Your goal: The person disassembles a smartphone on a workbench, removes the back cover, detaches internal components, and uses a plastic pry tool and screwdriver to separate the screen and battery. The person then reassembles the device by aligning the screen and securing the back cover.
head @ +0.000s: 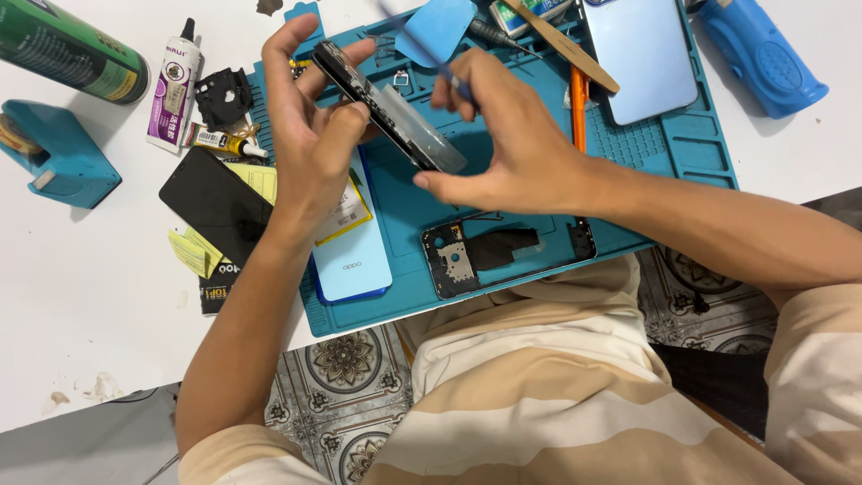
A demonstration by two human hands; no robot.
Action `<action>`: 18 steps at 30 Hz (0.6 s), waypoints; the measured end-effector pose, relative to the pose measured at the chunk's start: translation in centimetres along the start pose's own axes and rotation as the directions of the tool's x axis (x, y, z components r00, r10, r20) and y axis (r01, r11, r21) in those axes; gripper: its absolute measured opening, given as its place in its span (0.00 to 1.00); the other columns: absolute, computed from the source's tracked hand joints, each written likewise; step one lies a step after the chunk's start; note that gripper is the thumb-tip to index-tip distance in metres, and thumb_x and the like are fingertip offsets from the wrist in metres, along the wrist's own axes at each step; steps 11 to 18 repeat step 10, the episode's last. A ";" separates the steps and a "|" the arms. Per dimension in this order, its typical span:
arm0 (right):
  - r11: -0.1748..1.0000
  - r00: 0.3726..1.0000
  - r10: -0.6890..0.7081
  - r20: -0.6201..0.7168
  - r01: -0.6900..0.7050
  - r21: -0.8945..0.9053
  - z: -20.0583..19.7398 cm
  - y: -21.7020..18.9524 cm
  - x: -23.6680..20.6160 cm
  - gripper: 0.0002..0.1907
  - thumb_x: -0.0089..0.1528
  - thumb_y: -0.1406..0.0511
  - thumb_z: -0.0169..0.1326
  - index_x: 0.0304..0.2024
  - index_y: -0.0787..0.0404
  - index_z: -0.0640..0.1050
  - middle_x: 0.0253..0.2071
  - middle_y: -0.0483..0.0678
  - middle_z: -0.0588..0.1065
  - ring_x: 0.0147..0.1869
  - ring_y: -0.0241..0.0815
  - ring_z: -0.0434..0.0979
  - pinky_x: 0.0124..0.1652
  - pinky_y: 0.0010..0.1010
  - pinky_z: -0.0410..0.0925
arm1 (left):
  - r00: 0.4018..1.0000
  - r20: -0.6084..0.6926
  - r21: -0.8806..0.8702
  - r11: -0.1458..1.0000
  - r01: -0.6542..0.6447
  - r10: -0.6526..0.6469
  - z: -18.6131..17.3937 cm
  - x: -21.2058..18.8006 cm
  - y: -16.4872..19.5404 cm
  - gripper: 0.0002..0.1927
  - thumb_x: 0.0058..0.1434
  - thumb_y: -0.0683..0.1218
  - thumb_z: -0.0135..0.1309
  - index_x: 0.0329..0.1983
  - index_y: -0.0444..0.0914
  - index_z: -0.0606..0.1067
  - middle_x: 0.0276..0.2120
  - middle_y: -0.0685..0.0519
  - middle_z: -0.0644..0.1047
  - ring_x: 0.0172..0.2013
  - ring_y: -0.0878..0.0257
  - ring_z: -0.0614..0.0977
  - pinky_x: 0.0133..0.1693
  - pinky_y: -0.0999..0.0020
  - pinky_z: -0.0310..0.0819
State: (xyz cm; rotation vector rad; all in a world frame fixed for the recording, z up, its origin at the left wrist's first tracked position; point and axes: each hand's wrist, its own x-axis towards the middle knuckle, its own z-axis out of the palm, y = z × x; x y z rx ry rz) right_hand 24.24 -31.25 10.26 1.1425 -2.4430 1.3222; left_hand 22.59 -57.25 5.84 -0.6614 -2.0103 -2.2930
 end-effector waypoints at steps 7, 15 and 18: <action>0.822 0.931 0.242 0.272 -0.346 0.452 0.4 2.6 0.2 0.32 0.59 0.59 0.69 0.44 0.55 0.55 0.56 0.54 0.73 0.57 0.44 0.82 0.55 0.40 0.79 | 0.999 0.043 -0.080 0.997 0.013 -0.010 0.2 0.3 0.8 0.37 0.67 0.40 0.52 0.75 0.40 0.50 0.67 0.35 0.72 0.51 0.61 0.83 0.53 0.63 0.86; 0.792 0.922 0.272 0.276 -0.378 0.480 0.1 4.0 0.3 0.30 0.60 0.61 0.68 0.44 0.52 0.56 0.54 0.57 0.74 0.59 0.47 0.82 0.59 0.41 0.75 | 0.998 0.015 -0.158 0.985 0.063 -0.062 0.7 0.8 1.6 0.39 0.64 0.41 0.52 0.77 0.40 0.51 0.66 0.33 0.72 0.53 0.55 0.84 0.53 0.56 0.83; 0.792 0.922 0.272 0.276 -0.378 0.480 0.1 4.0 0.3 0.30 0.60 0.61 0.68 0.44 0.52 0.56 0.54 0.57 0.74 0.59 0.47 0.82 0.59 0.41 0.75 | 0.998 0.015 -0.158 0.985 0.063 -0.062 0.7 0.8 1.6 0.39 0.64 0.41 0.52 0.77 0.40 0.51 0.66 0.33 0.72 0.53 0.55 0.84 0.53 0.56 0.83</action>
